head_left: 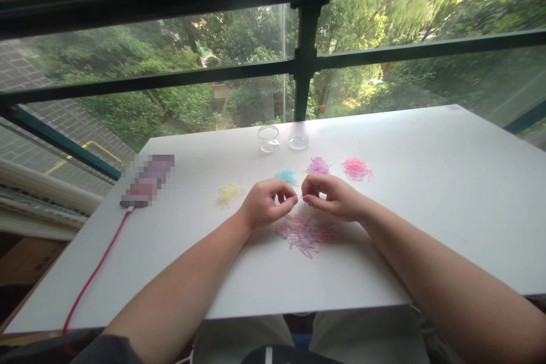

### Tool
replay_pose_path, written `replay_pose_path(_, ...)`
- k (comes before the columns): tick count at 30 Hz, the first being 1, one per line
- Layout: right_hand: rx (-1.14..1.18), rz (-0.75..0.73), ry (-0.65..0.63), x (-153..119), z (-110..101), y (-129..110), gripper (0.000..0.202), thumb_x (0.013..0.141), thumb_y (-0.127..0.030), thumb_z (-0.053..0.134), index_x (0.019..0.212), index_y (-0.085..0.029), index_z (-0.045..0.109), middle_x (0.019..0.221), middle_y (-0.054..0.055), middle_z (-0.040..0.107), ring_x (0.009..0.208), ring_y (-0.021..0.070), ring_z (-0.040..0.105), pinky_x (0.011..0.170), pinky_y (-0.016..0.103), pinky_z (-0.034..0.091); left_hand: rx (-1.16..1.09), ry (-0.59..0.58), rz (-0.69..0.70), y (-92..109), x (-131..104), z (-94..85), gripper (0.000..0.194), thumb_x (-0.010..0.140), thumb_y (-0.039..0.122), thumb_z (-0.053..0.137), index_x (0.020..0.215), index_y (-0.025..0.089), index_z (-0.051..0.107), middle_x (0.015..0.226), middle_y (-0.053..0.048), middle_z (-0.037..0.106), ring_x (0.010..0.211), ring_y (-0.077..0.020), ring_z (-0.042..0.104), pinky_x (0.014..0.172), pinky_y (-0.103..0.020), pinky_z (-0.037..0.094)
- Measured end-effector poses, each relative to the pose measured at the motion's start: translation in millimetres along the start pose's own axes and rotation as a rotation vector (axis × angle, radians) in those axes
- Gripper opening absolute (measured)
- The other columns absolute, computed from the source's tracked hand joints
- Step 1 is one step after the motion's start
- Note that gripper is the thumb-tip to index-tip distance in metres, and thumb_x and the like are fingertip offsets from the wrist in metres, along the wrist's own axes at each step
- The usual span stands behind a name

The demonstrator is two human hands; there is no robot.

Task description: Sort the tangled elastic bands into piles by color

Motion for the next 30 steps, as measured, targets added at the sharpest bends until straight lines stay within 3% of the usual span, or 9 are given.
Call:
replay_pose_path(13,-0.068,0.025,-0.042,0.0,5.3,0.8,0.009,0.082,-0.021,0.053,0.075,-0.017,0.051,0.065,-0.001,0.051,0.059,0.0102,0.044,0.054,0.023,0.037,0.005,-0.049,0.031,1.2,-1.1,4.9,0.008,0.073,0.018,0.062,0.066,0.015,0.061,0.065,-0.001,0.063,0.058,-0.0084,0.051,0.058,-0.022,0.043)
replay_pose_path(24,-0.111,0.049,-0.078,-0.7,7.3,2.4,0.006,0.075,-0.013,0.052,0.073,-0.018,0.049,0.064,-0.002,0.051,0.058,0.0100,0.046,0.052,0.022,0.037,0.028,-0.076,-0.001,1.0,-1.2,6.2,0.009,0.070,0.015,0.060,0.061,0.015,0.057,0.062,0.000,0.061,0.057,-0.0086,0.049,0.058,-0.022,0.041)
replay_pose_path(30,-0.109,0.038,-0.106,-0.7,7.5,3.4,0.013,0.085,-0.028,0.051,0.077,-0.017,0.052,0.067,0.000,0.053,0.060,0.0107,0.046,0.055,0.023,0.038,0.022,-0.047,0.000,-0.1,-1.4,5.1,0.007,0.070,0.016,0.060,0.063,0.015,0.057,0.063,0.000,0.061,0.058,-0.0088,0.049,0.058,-0.022,0.041)
Point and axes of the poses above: each hand's wrist, its own x-axis towards the middle knuckle, its own z-axis out of the palm, y = z × x, the point moved 7 cm from there along x, towards the middle knuckle
